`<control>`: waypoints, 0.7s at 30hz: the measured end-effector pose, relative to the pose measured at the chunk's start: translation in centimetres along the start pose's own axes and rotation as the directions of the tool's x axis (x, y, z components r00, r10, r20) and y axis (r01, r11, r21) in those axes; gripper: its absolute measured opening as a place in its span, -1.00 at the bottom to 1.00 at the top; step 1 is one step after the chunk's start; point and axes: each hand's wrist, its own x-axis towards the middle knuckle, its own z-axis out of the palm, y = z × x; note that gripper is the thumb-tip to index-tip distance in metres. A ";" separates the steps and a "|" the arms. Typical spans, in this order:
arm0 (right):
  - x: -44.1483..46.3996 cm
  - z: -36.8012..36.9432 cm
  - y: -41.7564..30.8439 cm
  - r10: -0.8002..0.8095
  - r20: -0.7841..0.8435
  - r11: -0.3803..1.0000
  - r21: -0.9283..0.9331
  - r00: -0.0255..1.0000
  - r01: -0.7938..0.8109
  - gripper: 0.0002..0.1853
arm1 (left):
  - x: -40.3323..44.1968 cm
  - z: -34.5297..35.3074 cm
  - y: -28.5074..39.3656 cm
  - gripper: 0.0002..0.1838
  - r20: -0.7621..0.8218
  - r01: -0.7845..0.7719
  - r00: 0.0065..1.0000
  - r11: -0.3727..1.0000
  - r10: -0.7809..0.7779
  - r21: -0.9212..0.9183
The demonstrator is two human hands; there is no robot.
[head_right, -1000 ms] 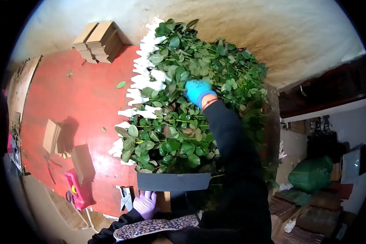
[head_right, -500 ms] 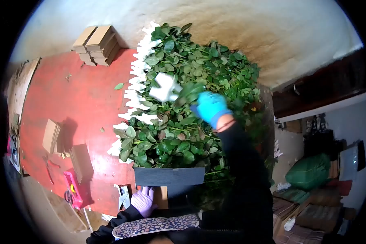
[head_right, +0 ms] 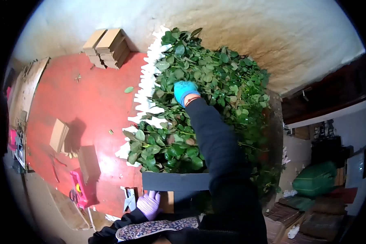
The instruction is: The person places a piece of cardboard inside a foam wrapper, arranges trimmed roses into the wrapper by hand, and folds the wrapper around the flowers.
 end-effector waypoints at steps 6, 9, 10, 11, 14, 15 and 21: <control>-1.7 0.7 -0.2 0.001 -0.001 1.000 0.031 1.000 -0.001 -0.83 | -0.3 -0.5 0.2 -0.23 0.002 -0.023 1.000 0.999 0.023 -0.032; -4.3 -3.6 1.0 -0.009 0.005 1.000 0.023 1.000 0.009 -0.80 | -0.1 -0.8 0.0 -0.21 -0.004 -0.031 1.000 0.999 0.031 -0.039; -5.3 -4.8 1.7 -0.007 0.014 1.000 0.004 1.000 0.007 -0.78 | -0.2 -0.9 0.1 -0.20 -0.005 -0.035 0.999 0.998 0.035 -0.044; -6.4 -6.0 2.5 0.010 -0.062 1.000 -0.007 0.998 -0.010 -0.76 | -0.3 -1.1 -0.1 -0.21 -0.025 -0.059 0.998 0.995 0.057 -0.081; -9.3 -10.3 5.3 0.183 -0.167 0.983 0.054 0.969 -0.176 -0.73 | -0.3 -1.3 0.1 -0.21 0.007 -0.040 0.999 0.997 0.040 -0.071; -9.5 -8.8 8.6 0.091 -0.280 0.993 -0.049 0.956 -0.108 -0.71 | -0.3 -0.9 0.1 -0.21 0.023 -0.028 0.999 0.998 0.030 -0.050; -10.9 -13.1 10.4 0.206 -0.457 0.970 0.209 0.865 -0.120 -0.69 | -0.3 -1.5 0.2 -0.20 0.015 -0.026 1.000 0.997 0.027 -0.074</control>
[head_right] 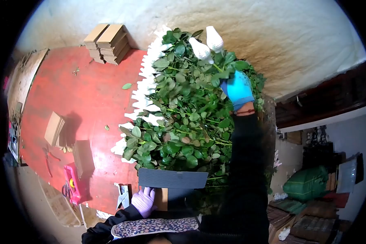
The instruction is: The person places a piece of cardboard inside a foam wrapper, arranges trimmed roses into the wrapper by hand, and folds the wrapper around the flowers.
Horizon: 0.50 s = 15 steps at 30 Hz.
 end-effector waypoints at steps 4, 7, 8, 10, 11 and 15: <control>1.6 2.7 -3.5 -0.073 0.210 0.996 -0.029 0.975 0.081 -0.83 | 0.1 0.8 -0.2 -0.18 -0.002 -0.007 1.000 0.999 0.007 0.047; 4.2 9.9 -6.3 -0.141 0.215 0.977 -0.126 0.966 0.171 -0.84 | 0.2 1.2 -0.1 -0.18 0.018 0.020 1.000 0.998 -0.021 0.059; 5.6 13.1 -6.8 -0.146 0.249 0.978 -0.110 0.958 0.177 -0.83 | 0.4 1.2 -0.1 -0.18 0.081 0.037 0.996 0.994 -0.046 0.105; 6.7 17.5 -7.2 -0.111 0.299 0.991 -0.040 0.948 0.128 -0.81 | 0.6 2.8 -0.8 -0.21 0.081 0.113 0.990 0.993 -0.116 0.045; 6.8 18.4 -7.7 -0.081 0.326 0.997 0.007 0.942 0.083 -0.80 | 0.5 1.4 -0.2 -0.21 0.104 0.075 0.991 0.995 -0.081 0.062; 6.7 17.1 -7.3 -0.128 0.279 0.981 -0.108 0.952 0.164 -0.77 | 0.4 1.8 -0.5 -0.30 0.018 0.031 0.999 0.996 -0.032 0.078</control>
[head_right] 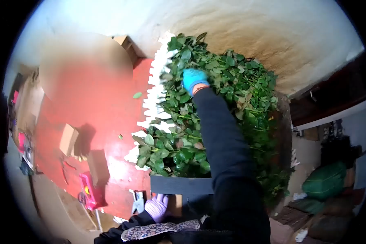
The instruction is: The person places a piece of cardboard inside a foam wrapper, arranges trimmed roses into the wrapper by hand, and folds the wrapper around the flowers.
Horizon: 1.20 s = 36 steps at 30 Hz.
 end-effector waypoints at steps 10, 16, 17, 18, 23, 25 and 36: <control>-8.5 -5.4 1.5 -0.188 0.039 0.981 -0.042 0.981 0.190 -0.74 | -0.2 0.0 0.0 -0.27 -0.096 -0.050 0.994 0.994 0.041 -0.094; -6.3 1.9 -2.4 -0.196 0.344 0.976 -0.028 0.918 0.218 -0.59 | -0.3 -1.1 0.3 -0.25 -0.040 -0.015 0.999 0.998 0.012 -0.065; -6.1 2.2 -2.0 -0.218 0.277 0.973 -0.008 0.936 0.229 -0.60 | -0.4 -1.3 0.3 -0.26 -0.044 -0.017 0.999 0.998 0.014 -0.066; -6.3 2.8 -0.8 -0.235 0.213 0.971 0.005 0.948 0.239 -0.61 | -0.4 -1.3 0.3 -0.26 -0.050 -0.026 0.998 0.997 0.022 -0.073; -10.1 -13.3 2.7 0.198 0.258 -0.401 0.902 0.946 -0.162 -0.56 | -0.4 -0.6 0.3 -0.68 -0.224 -0.068 0.973 0.995 0.051 -0.068; -11.0 -13.7 7.5 0.216 0.012 -0.426 0.901 0.976 0.083 -0.66 | -0.1 0.8 -0.3 -0.22 -0.065 -0.062 0.996 0.997 0.059 -0.038; -11.0 -9.2 10.8 0.109 0.169 -0.623 0.779 0.980 -0.065 -0.68 | -0.2 -0.6 0.2 -0.15 0.013 -0.016 1.000 1.000 0.016 -0.007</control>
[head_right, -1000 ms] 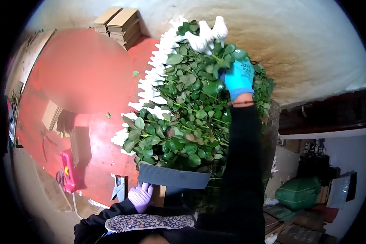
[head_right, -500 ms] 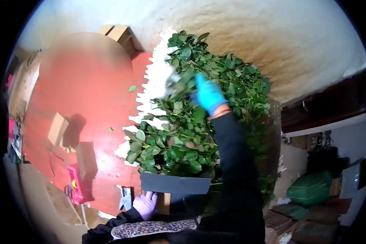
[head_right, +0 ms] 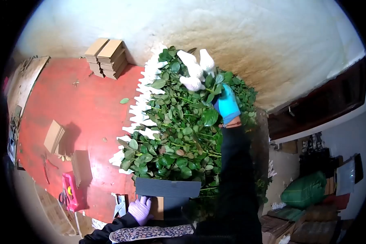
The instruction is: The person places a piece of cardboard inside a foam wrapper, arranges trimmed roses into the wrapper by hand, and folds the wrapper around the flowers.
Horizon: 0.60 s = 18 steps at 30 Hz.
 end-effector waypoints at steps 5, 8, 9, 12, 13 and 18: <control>-7.0 0.4 -3.2 -0.346 -0.152 0.888 -0.372 0.926 0.271 -0.66 | -0.2 -0.4 0.1 -0.15 -0.035 -0.002 0.999 1.000 0.002 0.001; -14.2 -1.6 -9.3 -0.680 -0.294 0.618 -0.723 0.672 0.309 -0.50 | -0.2 -0.4 -0.1 -0.15 -0.046 -0.027 0.999 0.999 0.026 -0.019; -18.1 -0.5 -11.3 -0.852 0.038 0.031 -0.992 0.522 0.122 -0.57 | -0.1 -0.5 -0.1 -0.15 -0.032 -0.032 0.999 0.999 0.031 -0.005; -23.7 3.8 -13.9 -0.684 0.526 -0.643 -0.762 0.505 -0.078 -0.66 | 0.0 0.0 0.0 -0.13 -0.044 -0.014 0.999 0.999 0.016 0.034; -22.7 5.8 -13.6 -0.644 0.530 -0.632 -0.775 0.552 0.007 -0.67 | 0.1 0.3 0.0 -0.12 -0.030 -0.006 1.000 0.999 0.007 0.035; -12.5 10.1 -9.0 -0.377 0.462 -0.444 -0.851 0.803 0.281 -0.71 | -0.3 -1.2 0.3 -0.13 0.001 -0.003 1.000 0.999 0.003 0.039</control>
